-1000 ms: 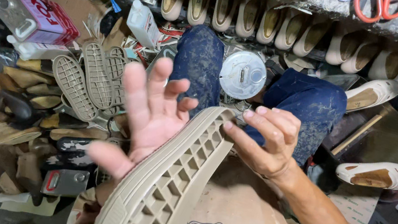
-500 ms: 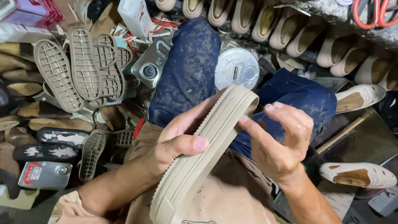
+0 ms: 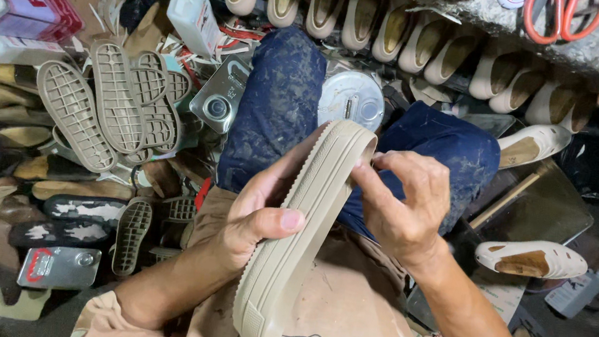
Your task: The person cleans the bottom of a shoe sole by hand, rubbing the textured surface and edges repeatedly. They occasionally reach for a container of yellow liquid and a pair of scissors on the shelf, but primarily use their hands to wipe the sole. The person works while sitting on the floor surrounded by shoe parts and tools.
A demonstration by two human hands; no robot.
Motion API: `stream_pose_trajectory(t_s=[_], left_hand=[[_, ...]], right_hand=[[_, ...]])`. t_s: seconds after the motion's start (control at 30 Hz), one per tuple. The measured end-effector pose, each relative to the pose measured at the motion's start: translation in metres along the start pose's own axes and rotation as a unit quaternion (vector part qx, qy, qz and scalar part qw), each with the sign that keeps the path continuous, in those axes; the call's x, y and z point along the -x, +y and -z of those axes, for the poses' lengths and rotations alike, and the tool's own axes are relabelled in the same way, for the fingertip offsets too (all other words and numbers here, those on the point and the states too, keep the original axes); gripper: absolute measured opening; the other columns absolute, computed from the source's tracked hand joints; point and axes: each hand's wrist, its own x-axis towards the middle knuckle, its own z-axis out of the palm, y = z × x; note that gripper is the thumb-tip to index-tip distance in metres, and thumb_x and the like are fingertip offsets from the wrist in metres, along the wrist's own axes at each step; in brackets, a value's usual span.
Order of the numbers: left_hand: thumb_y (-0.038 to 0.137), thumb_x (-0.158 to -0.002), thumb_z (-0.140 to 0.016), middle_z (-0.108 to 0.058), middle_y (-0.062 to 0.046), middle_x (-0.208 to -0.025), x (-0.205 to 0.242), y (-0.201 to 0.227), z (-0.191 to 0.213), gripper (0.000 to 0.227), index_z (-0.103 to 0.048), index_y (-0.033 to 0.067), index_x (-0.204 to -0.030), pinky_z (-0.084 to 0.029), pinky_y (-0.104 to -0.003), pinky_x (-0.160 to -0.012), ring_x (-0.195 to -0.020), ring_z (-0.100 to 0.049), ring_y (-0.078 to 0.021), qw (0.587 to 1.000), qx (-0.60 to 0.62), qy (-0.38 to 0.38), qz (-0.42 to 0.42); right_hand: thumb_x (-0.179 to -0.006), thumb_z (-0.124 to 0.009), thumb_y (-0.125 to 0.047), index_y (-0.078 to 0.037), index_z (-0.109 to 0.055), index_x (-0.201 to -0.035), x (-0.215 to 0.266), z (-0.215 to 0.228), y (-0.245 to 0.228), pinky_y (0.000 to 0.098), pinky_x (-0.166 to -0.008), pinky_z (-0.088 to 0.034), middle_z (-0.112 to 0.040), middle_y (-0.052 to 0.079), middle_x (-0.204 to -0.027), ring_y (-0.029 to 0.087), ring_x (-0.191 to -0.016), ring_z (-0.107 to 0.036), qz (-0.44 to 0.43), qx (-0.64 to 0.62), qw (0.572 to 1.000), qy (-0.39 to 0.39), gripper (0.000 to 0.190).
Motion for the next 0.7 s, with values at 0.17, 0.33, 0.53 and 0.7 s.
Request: stream_pose_trajectory(t_s=[0.17, 0.33, 0.53, 0.7], left_hand=[[0.029, -0.083, -0.071, -0.066, -0.012, -0.131, -0.001, -0.017, 0.012, 0.089, -0.035, 0.0050, -0.160, -0.048, -0.032, -0.109, -0.118, -0.063, -0.0157, 1.000, 0.005, 0.018, -0.021], [0.021, -0.083, -0.072, -0.063, -0.017, -0.130, -0.011, -0.025, 0.029, 0.085, -0.038, 0.0045, -0.158, -0.055, -0.037, -0.097, -0.102, -0.064, -0.0194, 0.994, 0.097, 0.054, -0.014], [0.041, -0.090, -0.064, -0.064, -0.026, -0.125, -0.031, -0.021, 0.046, 0.074, -0.047, -0.0002, -0.149, -0.055, -0.051, -0.092, -0.093, -0.065, -0.0315, 0.961, 0.176, 0.153, 0.148], [0.051, -0.087, -0.059, -0.065, -0.026, -0.135, -0.042, -0.015, 0.027, 0.072, -0.060, 0.0040, -0.142, -0.051, -0.051, -0.103, -0.115, -0.065, -0.0385, 0.894, 0.197, 0.343, 0.212]], right_hand=[[-0.093, -0.068, -0.008, -0.011, -0.082, -0.099, 0.004, -0.002, -0.021, 0.0447, -0.078, -0.053, -0.069, 0.013, -0.098, 0.032, -0.089, -0.066, -0.063, -0.088, 0.994, -0.025, 0.015], [-0.093, -0.064, 0.001, -0.015, -0.082, -0.101, -0.007, 0.001, -0.026, 0.0412, -0.078, -0.054, -0.067, 0.011, -0.098, 0.028, -0.089, -0.064, -0.049, -0.150, 0.986, -0.056, 0.026], [-0.093, -0.060, 0.002, -0.016, -0.082, -0.099, -0.025, 0.012, -0.005, 0.0406, -0.079, -0.054, -0.066, 0.010, -0.100, 0.026, -0.089, -0.062, -0.061, -0.201, 0.973, -0.092, 0.029], [-0.093, -0.069, 0.007, 0.012, -0.047, -0.150, -0.064, 0.019, 0.099, 0.0553, -0.091, -0.053, -0.068, 0.025, -0.115, 0.039, -0.099, -0.065, -0.064, -0.051, 0.993, -0.085, 0.061]])
